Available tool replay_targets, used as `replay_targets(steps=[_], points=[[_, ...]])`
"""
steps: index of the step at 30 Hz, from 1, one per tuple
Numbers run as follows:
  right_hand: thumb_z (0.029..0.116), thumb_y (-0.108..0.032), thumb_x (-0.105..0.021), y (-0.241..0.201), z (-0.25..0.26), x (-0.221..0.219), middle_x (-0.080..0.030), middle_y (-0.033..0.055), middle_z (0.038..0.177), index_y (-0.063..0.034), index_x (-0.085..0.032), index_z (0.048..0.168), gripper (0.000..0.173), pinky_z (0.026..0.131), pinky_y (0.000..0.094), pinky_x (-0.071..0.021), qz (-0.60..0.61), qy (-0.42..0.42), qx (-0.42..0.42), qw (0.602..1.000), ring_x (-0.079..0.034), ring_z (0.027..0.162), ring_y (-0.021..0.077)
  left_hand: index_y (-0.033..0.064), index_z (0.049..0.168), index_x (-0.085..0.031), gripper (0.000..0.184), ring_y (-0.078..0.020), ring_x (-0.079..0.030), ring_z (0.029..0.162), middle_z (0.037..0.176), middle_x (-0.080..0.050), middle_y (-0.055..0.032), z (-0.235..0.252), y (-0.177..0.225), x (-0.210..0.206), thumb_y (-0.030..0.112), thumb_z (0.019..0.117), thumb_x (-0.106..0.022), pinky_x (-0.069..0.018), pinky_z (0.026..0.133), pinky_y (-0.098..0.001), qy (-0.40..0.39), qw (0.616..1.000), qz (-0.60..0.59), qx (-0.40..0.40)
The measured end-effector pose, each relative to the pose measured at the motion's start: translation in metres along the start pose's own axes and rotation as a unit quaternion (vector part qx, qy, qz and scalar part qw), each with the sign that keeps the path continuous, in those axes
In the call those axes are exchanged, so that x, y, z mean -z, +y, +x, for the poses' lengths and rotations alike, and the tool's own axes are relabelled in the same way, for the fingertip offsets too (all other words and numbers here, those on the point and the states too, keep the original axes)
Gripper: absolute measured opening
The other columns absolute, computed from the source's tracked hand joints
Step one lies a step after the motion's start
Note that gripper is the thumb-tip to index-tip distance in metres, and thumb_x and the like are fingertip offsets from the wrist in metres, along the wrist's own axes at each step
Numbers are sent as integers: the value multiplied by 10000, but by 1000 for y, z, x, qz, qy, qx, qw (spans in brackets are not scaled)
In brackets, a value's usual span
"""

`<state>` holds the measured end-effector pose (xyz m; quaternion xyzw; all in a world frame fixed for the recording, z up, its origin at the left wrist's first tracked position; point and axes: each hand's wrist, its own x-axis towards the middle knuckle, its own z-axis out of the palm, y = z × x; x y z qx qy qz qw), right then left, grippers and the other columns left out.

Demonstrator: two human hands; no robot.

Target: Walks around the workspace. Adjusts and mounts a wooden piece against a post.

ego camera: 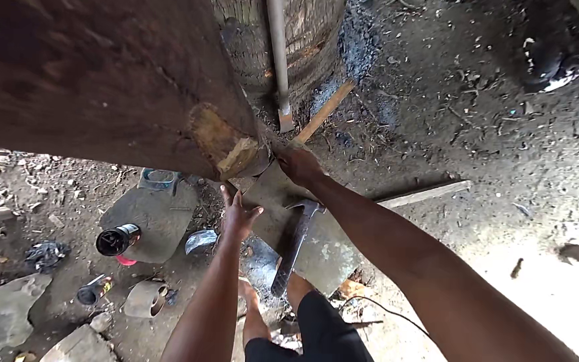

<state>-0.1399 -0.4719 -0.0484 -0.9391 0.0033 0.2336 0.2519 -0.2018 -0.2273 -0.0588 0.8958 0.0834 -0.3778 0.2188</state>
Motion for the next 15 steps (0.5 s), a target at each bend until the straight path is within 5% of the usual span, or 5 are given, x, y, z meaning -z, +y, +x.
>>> replay_targets(steps=[6, 10, 15], points=[[1062, -241, -482, -3, 1, -2, -723, 152, 1161, -189, -606, 1418, 380, 887, 598, -558, -24, 10, 10, 1000, -699, 1077, 374, 161, 1616, -343, 997, -391, -447, 1440, 1741, 94, -77, 0, -1, 0, 548, 829, -817, -492, 1054, -592, -1, 1000, -3, 2], [1061, -228, -474, -7, -1, 1, -717, 158, 1175, -199, -553, 1486, 433, 902, 589, -550, -25, 1, 8, 1000, -688, 1095, 377, 156, 1619, -337, 992, -381, -436, 1451, 1740, 103, -65, -2, 1, 1, 534, 838, -816, -481, 1066, -594, -5, 1000, -8, 3], [1059, -223, -481, -4, -5, -5, -727, 168, 1101, -109, -672, 1284, 317, 896, 585, -552, -32, 6, 13, 999, -696, 1065, 378, 163, 1614, -346, 985, -377, -458, 1436, 1742, 92, -63, -2, 1, 1, 526, 833, -824, -496, 1053, -588, -1, 1000, -13, 0]])
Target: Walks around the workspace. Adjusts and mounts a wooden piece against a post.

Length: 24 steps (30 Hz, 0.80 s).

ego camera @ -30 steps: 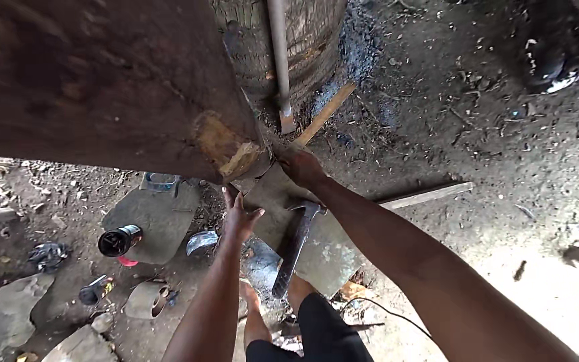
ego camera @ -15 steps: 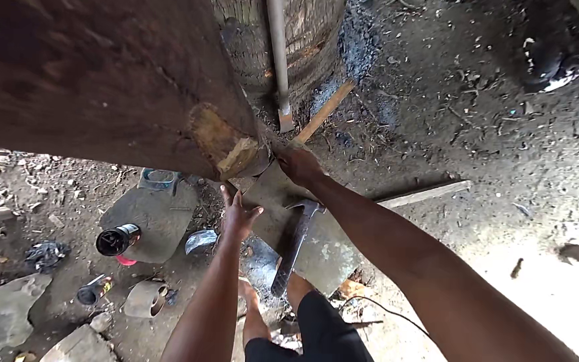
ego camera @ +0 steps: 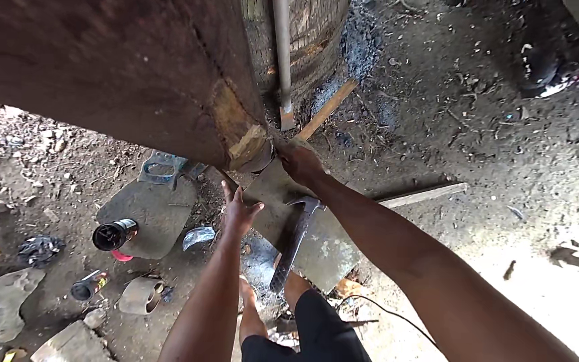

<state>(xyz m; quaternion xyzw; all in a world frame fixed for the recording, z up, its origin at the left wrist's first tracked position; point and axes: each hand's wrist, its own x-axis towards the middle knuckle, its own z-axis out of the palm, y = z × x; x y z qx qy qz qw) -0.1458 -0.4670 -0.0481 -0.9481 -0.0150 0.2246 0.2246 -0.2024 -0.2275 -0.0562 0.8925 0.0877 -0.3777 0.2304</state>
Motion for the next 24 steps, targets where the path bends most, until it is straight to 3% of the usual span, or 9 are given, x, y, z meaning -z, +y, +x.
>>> replay_targets(steps=[7, 11, 15, 19, 24], points=[[1055, -220, -486, 3, -6, -5, -731, 161, 1084, -100, -697, 1212, 288, 903, 567, -551, 4, 10, -2, 1000, -694, 1072, 366, 165, 1608, -357, 982, -387, -467, 1423, 1743, 84, -63, 0, 1, -1, 527, 827, -832, -481, 1065, -587, 5, 1000, 2, 2], [1041, -218, -515, 0, -12, -2, -725, 177, 1087, -104, -716, 1184, 272, 868, 614, -558, 19, 6, -23, 1000, -697, 1054, 385, 178, 1592, -394, 953, -419, -466, 1414, 1747, 45, -58, 0, -2, -2, 504, 818, -845, -470, 1048, -649, 10, 1000, -19, -3], [1048, -226, -507, 1, -13, -5, -726, 158, 1113, -105, -715, 1177, 274, 915, 581, -555, 19, 15, -25, 999, -692, 1091, 360, 176, 1602, -373, 967, -411, -489, 1398, 1746, 68, -52, 1, -2, -2, 520, 825, -834, -483, 1035, -641, 7, 1000, -8, -1], [1056, -229, -500, -2, -9, -4, -730, 164, 1076, -81, -715, 1144, 276, 895, 561, -561, 25, 34, -29, 999, -703, 1055, 356, 188, 1607, -365, 975, -408, -494, 1394, 1745, 83, -32, 0, -2, -2, 531, 823, -832, -493, 1023, -635, 3, 1000, -7, 5], [1070, -234, -483, -6, 0, -3, -731, 169, 1114, -96, -698, 1260, 318, 923, 560, -551, 13, 33, -18, 999, -699, 1085, 365, 180, 1613, -352, 981, -398, -486, 1405, 1744, 92, -34, 0, -1, -1, 524, 829, -832, -487, 1033, -628, 0, 1000, -5, 7]])
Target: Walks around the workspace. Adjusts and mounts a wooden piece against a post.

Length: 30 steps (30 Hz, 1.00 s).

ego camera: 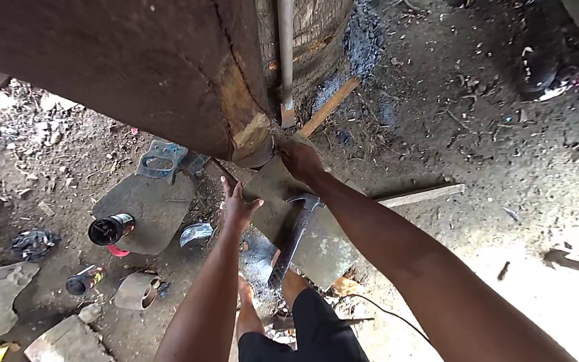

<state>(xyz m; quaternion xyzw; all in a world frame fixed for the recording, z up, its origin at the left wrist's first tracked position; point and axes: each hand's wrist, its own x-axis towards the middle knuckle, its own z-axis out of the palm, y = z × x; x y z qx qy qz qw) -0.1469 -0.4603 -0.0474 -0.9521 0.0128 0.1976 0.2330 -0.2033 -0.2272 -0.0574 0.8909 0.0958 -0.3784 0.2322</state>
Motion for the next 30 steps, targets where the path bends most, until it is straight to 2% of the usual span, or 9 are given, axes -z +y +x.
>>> replay_targets(steps=[3, 6, 8, 13, 16, 21, 26, 30], points=[[1067, -225, -487, -1, 0, 2, -733, 166, 1118, -103, -684, 1297, 327, 934, 559, -547, -1, -6, 0, 1000, -695, 1095, 365, 184, 1611, -356, 981, -405, -496, 1393, 1743, 101, -30, -1, 0, 0, 527, 826, -834, -493, 1023, -629, 0, 1000, 1, 1], [1068, -222, -484, -1, 1, 2, -734, 160, 1114, -103, -690, 1276, 316, 936, 551, -548, -1, -5, 2, 1000, -695, 1098, 356, 184, 1614, -350, 988, -403, -492, 1396, 1742, 106, -24, -1, 0, 0, 529, 825, -833, -492, 1022, -627, -1, 1000, -1, 3], [1073, -225, -481, 0, 1, 2, -734, 159, 1111, -113, -674, 1319, 333, 930, 553, -549, 1, -2, 4, 1000, -695, 1095, 357, 192, 1614, -350, 985, -399, -498, 1391, 1743, 102, -22, 0, 0, 0, 526, 824, -835, -494, 1020, -626, -1, 1000, -3, 2], [1064, -225, -493, 1, 1, -1, -736, 150, 1110, -98, -703, 1243, 304, 934, 544, -550, -7, -2, 5, 1000, -697, 1091, 349, 190, 1615, -346, 994, -402, -507, 1380, 1743, 100, -32, 0, -2, -2, 527, 820, -839, -498, 1012, -629, 2, 1000, -6, 0], [1057, -226, -495, 2, -1, -1, -726, 165, 1067, -76, -699, 1149, 270, 886, 569, -558, -10, -13, -5, 1000, -697, 1060, 368, 219, 1619, -342, 995, -400, -517, 1371, 1744, 99, -7, 1, -2, -3, 518, 815, -846, -503, 998, -642, 2, 1000, -11, 7], [1064, -229, -486, 4, -8, -1, -731, 156, 1102, -127, -671, 1295, 313, 888, 575, -556, -11, -10, -6, 1000, -702, 1062, 367, 208, 1611, -356, 985, -391, -523, 1369, 1744, 94, -10, 1, -3, -3, 500, 814, -854, -516, 994, -631, 6, 1000, -19, 1], [1042, -217, -514, 8, -16, -6, -730, 154, 1027, -78, -710, 1100, 248, 867, 558, -561, -5, 4, -8, 1000, -707, 1017, 351, 203, 1607, -370, 986, -392, -529, 1362, 1744, 103, -10, 1, -4, -4, 506, 806, -859, -517, 983, -638, 11, 1000, -21, -4], [1039, -210, -513, 7, -20, -7, -727, 155, 1021, -72, -709, 1079, 244, 869, 548, -560, -9, 4, -16, 1000, -705, 1020, 346, 215, 1601, -379, 981, -404, -505, 1378, 1745, 91, -5, 2, -5, -5, 486, 796, -872, -505, 984, -660, 17, 999, -33, -4]])
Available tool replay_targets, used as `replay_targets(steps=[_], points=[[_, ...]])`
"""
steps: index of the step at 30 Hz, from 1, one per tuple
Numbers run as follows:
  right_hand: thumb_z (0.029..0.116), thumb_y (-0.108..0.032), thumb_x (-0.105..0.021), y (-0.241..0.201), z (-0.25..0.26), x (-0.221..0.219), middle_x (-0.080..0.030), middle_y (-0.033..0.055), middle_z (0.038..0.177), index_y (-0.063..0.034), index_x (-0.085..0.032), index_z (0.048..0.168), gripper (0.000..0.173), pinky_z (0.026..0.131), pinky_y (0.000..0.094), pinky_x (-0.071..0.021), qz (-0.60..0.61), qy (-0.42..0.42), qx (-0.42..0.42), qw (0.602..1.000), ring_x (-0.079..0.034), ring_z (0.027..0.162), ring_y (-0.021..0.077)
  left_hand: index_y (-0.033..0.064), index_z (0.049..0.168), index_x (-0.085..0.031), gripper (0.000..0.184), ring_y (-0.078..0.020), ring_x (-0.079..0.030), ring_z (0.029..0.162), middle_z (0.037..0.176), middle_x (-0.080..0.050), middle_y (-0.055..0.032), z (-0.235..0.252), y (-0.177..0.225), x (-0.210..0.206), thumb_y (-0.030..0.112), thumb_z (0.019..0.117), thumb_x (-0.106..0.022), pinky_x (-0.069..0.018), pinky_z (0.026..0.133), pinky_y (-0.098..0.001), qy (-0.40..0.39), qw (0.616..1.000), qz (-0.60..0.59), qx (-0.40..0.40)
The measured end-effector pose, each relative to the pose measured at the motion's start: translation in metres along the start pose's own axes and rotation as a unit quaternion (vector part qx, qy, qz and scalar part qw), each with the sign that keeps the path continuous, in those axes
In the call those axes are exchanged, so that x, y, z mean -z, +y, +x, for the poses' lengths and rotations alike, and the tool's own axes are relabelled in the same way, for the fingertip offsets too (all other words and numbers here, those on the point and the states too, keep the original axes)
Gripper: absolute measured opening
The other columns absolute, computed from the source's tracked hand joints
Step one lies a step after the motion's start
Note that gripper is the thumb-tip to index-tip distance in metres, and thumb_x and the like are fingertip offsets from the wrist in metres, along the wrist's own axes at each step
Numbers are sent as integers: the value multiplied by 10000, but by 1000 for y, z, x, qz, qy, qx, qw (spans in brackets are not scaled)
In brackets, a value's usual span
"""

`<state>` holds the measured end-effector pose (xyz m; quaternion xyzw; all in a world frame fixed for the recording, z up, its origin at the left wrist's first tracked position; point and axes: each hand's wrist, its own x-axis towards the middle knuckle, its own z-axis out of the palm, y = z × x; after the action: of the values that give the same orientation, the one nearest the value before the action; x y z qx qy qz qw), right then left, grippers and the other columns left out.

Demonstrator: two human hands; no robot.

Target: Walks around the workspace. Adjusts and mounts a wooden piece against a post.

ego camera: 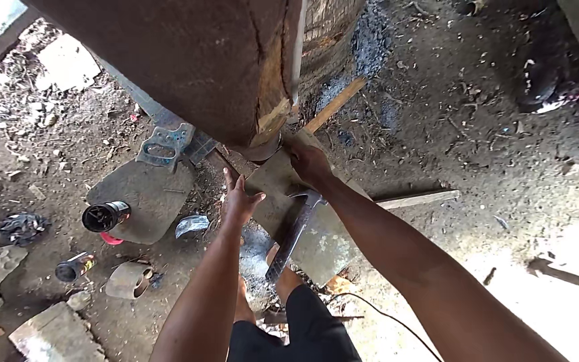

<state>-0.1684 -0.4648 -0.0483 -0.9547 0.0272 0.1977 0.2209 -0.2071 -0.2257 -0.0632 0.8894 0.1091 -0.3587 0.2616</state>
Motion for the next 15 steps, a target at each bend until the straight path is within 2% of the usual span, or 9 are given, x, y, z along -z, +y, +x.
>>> replay_targets(steps=[3, 9, 11, 15], points=[[1039, -215, -514, -2, -4, 0, -731, 154, 1036, -81, -719, 1117, 258, 870, 553, -560, 1, 3, -9, 1000, -706, 1024, 349, 206, 1591, -396, 965, -397, -499, 1385, 1744, 102, -9, 0, -1, -1, 466, 796, -879, -507, 981, -655, 4, 1000, -11, -7], [1028, -220, -531, -6, -15, -5, -728, 156, 1006, -68, -716, 1081, 244, 837, 555, -562, 1, 17, -23, 1000, -709, 1000, 351, 222, 1597, -390, 968, -400, -533, 1350, 1745, 94, 11, -1, -3, -1, 501, 801, -865, -515, 949, -675, 7, 1000, -6, -7], [1032, -224, -532, -9, -19, -6, -731, 160, 1031, -64, -722, 1097, 257, 858, 561, -559, 0, 15, -32, 999, -706, 1019, 358, 224, 1603, -379, 967, -401, -541, 1342, 1744, 99, 13, -3, -2, 0, 497, 810, -859, -516, 943, -677, 6, 1000, -9, -10], [1029, -224, -531, -17, -27, -5, -722, 163, 1031, -86, -719, 1116, 249, 849, 592, -548, 10, -7, -62, 998, -695, 1020, 368, 227, 1596, -391, 953, -429, -584, 1268, 1747, 71, -9, -3, -3, -1, 489, 810, -861, -525, 908, -679, 11, 1000, -14, -15]])
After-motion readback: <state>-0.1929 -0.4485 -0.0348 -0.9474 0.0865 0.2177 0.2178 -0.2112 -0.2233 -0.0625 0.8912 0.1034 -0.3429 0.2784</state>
